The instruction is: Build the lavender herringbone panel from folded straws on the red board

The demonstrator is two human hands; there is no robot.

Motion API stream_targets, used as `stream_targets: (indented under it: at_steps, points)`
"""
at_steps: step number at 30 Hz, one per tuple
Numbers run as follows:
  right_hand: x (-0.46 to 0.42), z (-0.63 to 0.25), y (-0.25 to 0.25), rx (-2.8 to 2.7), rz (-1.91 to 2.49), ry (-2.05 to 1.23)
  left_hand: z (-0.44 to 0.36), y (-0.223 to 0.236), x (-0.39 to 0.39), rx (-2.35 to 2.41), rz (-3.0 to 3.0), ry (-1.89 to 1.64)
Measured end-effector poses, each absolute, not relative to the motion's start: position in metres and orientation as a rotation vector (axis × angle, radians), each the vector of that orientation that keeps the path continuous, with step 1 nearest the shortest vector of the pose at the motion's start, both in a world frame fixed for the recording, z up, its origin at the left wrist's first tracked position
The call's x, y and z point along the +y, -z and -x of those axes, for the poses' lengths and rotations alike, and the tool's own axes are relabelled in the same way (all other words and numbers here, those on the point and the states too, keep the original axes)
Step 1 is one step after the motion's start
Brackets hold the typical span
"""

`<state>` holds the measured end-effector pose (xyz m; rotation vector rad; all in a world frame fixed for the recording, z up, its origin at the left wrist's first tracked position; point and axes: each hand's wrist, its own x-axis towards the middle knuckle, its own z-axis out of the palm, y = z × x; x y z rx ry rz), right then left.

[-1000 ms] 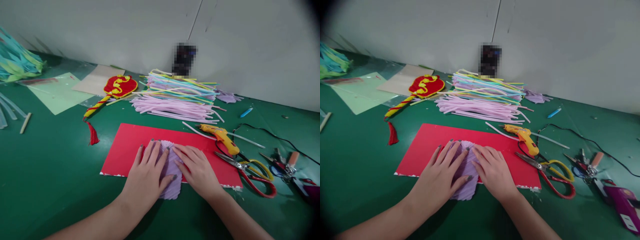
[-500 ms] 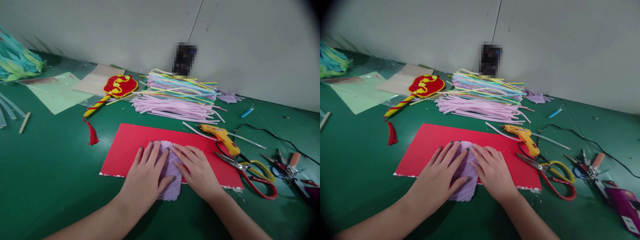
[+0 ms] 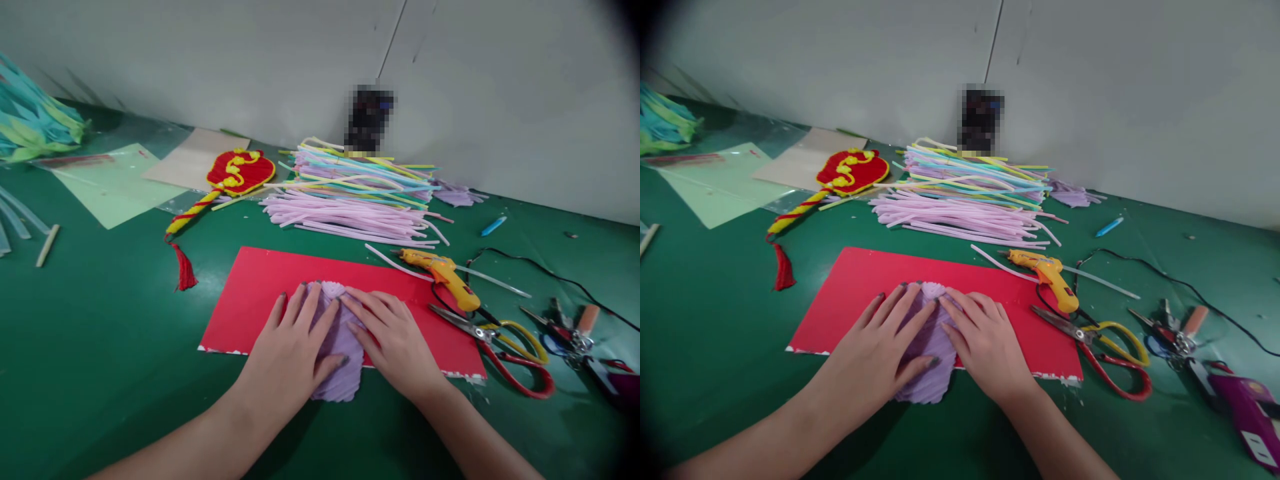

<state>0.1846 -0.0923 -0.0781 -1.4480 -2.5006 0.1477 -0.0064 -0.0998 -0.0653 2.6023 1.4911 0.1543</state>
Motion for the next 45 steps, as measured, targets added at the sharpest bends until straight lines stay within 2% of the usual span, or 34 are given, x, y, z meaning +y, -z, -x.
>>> stream_targets:
  at_steps: [17,28,34,45]
  points:
    - [-0.092,-0.182,0.076,-2.517,1.468,-0.132,0.009,0.063,-0.098,1.474,-2.648,-0.184]
    - [-0.092,-0.181,0.077,-2.519,1.486,-0.142,0.009,0.066,-0.091,1.507,-2.644,-0.390]
    - [-0.093,-0.182,0.078,-2.493,1.447,-0.131,0.013,0.067,-0.078,1.531,-2.456,-0.539]
    - [-0.094,-0.181,0.080,-2.496,1.452,-0.127,0.013,0.069,-0.070,1.550,-2.384,-0.565]
